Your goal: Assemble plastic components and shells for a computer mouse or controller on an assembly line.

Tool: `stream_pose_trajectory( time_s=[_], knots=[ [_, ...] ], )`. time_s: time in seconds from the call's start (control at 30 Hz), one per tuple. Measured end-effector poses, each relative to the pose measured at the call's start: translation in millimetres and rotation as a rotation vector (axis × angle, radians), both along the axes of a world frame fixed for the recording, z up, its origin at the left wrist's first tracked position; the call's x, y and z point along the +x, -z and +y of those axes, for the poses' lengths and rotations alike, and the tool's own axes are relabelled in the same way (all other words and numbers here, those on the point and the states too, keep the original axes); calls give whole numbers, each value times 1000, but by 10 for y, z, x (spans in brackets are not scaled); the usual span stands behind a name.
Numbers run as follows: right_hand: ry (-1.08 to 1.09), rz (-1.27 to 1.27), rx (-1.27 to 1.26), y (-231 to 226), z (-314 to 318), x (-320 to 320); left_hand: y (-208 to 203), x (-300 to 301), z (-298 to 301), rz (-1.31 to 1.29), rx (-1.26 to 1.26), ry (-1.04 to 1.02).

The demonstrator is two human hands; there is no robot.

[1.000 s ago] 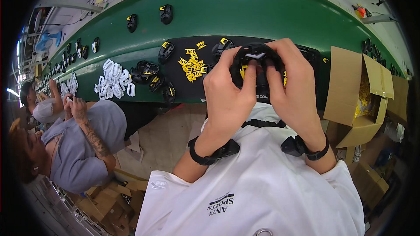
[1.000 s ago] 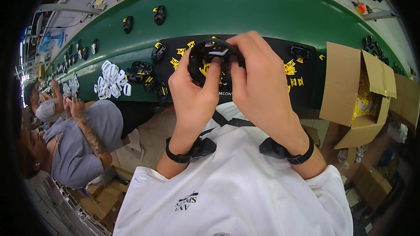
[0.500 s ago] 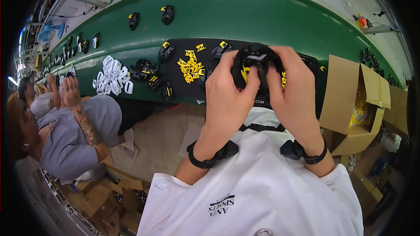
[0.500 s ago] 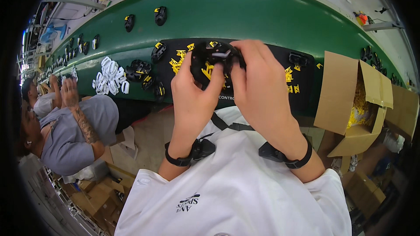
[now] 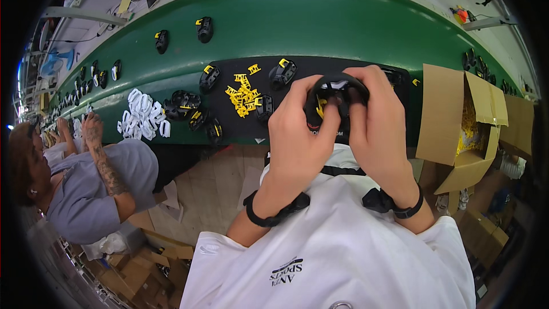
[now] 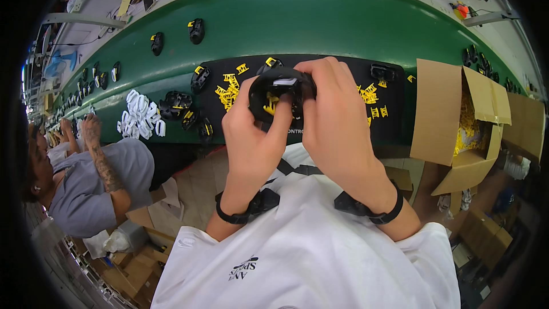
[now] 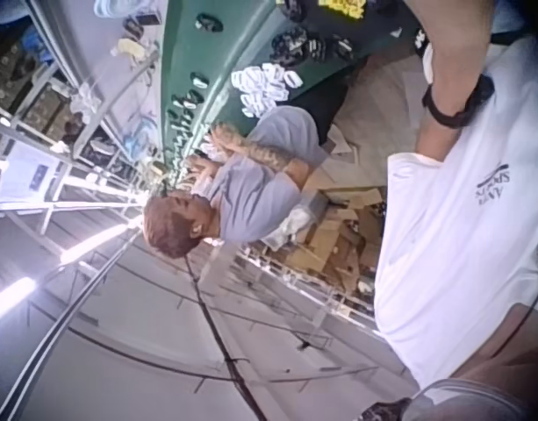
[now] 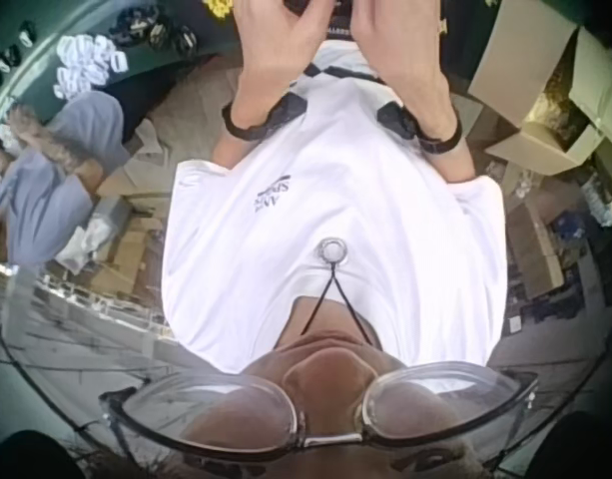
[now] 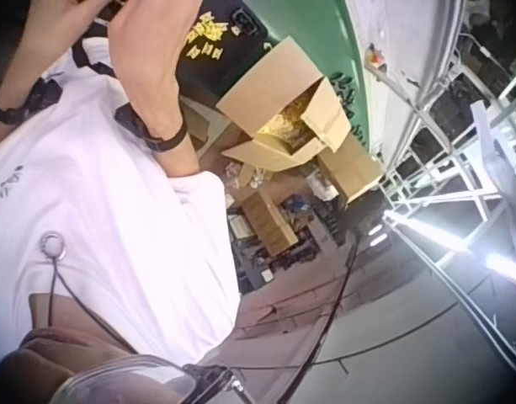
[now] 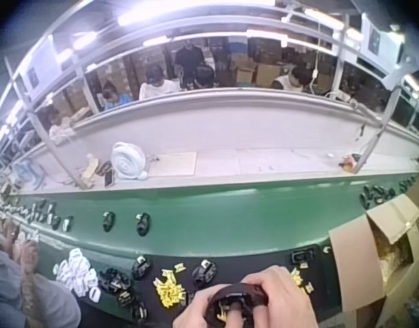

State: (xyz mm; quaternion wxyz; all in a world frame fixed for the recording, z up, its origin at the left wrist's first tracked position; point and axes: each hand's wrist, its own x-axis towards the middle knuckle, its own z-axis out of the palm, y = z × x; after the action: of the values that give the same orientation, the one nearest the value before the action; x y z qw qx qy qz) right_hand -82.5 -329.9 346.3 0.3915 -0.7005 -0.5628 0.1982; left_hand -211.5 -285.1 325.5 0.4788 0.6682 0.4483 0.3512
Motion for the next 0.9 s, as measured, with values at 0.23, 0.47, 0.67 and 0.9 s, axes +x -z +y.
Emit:
stream_pose_trajectory(
  time_s=[0.23,0.47,0.67,0.9],
  knots=[
    [-59,-24,182,-144,40,-13,-68,-27,-32,-145,127,-79],
    [-98,-50,197,-201,12,-29,-42,-21,-78,-186,218,-106],
    [-133,-28,140,-201,-22,56,-50,-13,-98,-150,145,-72],
    [-88,2,166,-132,-8,81,-11,51,-46,-224,43,-81]
  ],
)
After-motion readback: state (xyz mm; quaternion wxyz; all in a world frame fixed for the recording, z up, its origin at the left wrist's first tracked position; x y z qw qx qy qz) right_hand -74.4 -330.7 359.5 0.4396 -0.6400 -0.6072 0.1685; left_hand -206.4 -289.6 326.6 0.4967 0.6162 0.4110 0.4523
